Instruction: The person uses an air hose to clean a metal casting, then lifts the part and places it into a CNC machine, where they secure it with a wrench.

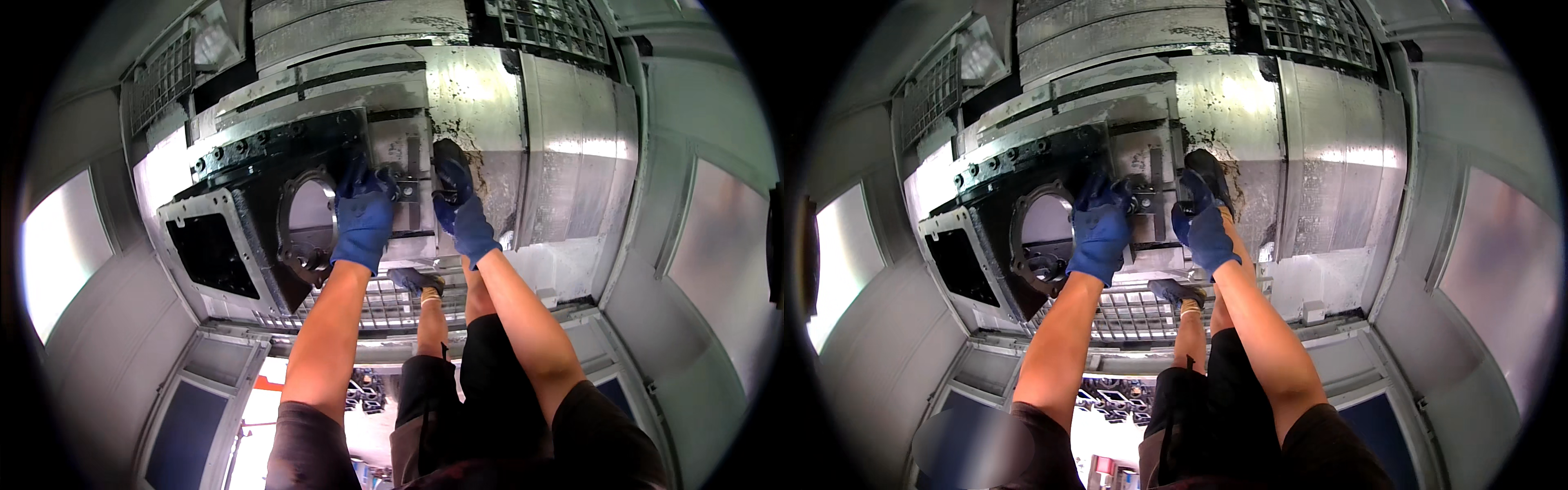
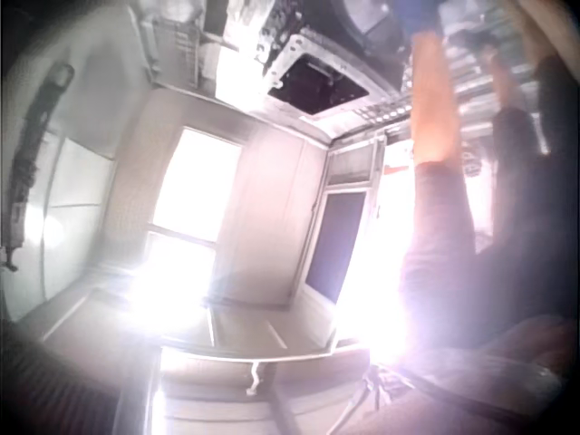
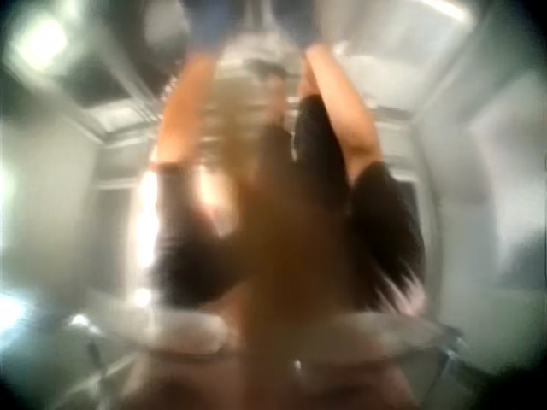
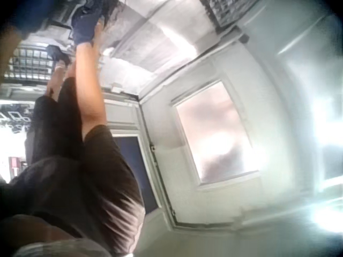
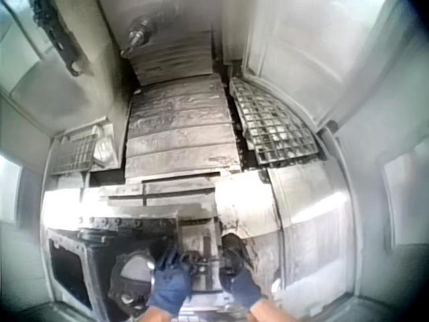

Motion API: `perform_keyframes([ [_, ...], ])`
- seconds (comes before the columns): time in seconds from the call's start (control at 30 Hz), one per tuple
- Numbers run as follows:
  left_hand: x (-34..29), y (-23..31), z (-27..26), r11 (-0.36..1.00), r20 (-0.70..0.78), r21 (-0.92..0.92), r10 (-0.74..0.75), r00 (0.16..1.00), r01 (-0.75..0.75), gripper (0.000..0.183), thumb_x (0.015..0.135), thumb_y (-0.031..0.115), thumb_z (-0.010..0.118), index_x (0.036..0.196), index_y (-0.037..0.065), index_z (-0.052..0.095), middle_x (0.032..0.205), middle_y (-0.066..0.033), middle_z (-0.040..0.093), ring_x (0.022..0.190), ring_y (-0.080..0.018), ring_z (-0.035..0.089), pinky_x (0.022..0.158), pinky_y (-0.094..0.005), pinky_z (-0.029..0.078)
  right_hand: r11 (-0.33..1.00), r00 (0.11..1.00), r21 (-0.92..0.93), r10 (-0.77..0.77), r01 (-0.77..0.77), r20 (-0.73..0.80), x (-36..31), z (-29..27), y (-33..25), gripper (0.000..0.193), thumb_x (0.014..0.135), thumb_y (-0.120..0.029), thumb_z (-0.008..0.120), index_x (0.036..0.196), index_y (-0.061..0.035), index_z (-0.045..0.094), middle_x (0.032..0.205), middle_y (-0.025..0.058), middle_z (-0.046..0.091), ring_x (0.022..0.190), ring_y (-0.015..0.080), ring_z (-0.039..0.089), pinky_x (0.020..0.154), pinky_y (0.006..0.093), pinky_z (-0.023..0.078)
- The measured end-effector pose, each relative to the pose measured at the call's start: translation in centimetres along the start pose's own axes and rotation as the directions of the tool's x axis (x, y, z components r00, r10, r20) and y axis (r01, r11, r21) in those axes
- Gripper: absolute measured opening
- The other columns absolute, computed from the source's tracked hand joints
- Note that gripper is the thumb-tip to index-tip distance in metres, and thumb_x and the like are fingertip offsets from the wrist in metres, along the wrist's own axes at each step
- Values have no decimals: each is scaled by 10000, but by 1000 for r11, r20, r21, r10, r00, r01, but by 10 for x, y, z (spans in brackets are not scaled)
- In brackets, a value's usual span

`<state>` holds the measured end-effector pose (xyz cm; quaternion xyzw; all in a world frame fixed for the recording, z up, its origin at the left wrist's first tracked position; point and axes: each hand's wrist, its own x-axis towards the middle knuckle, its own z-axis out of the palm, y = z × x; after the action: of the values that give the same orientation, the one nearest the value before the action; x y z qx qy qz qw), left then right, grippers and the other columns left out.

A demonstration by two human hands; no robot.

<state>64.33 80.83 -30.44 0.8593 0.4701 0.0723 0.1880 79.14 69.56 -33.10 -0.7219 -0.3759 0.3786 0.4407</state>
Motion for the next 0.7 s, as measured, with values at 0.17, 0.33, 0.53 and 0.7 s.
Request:
perform_keyframes([
  [0.17,3,3,-14,988,68,84,124,990,-130,486,621,74,709,1100,115,643,1151,-99,618,1177,-321,491,1005,-418,402,709,760,275,593,-650,267,4,16,2,644,787,67,483,1388,-152,406,1176,167,606,1019,245,611,860,309,475],
  [0.33,3,5,-24,992,87,68,102,991,-108,334,692,91,682,1023,60,651,1099,-175,609,1123,-340,530,963,-408,431,797,833,247,506,-551,224,10,19,-29,641,794,31,496,1389,-196,430,1218,192,588,1028,288,619,857,329,482],
  [0.53,11,28,-44,937,189,229,224,956,-265,480,577,128,720,1049,69,649,1130,-124,597,1207,-320,473,1008,-414,393,913,938,218,332,-345,95,6,28,-2,613,801,19,474,1381,-176,436,1227,203,574,1083,331,589,887,344,474],
  [0.7,9,26,-49,942,287,229,175,942,-245,561,583,128,733,1133,85,631,1174,-135,587,1246,-333,437,1015,-431,382,941,934,46,325,-336,150,7,26,-13,614,780,101,449,1365,-87,443,1226,192,579,1100,275,584,927,312,456],
])
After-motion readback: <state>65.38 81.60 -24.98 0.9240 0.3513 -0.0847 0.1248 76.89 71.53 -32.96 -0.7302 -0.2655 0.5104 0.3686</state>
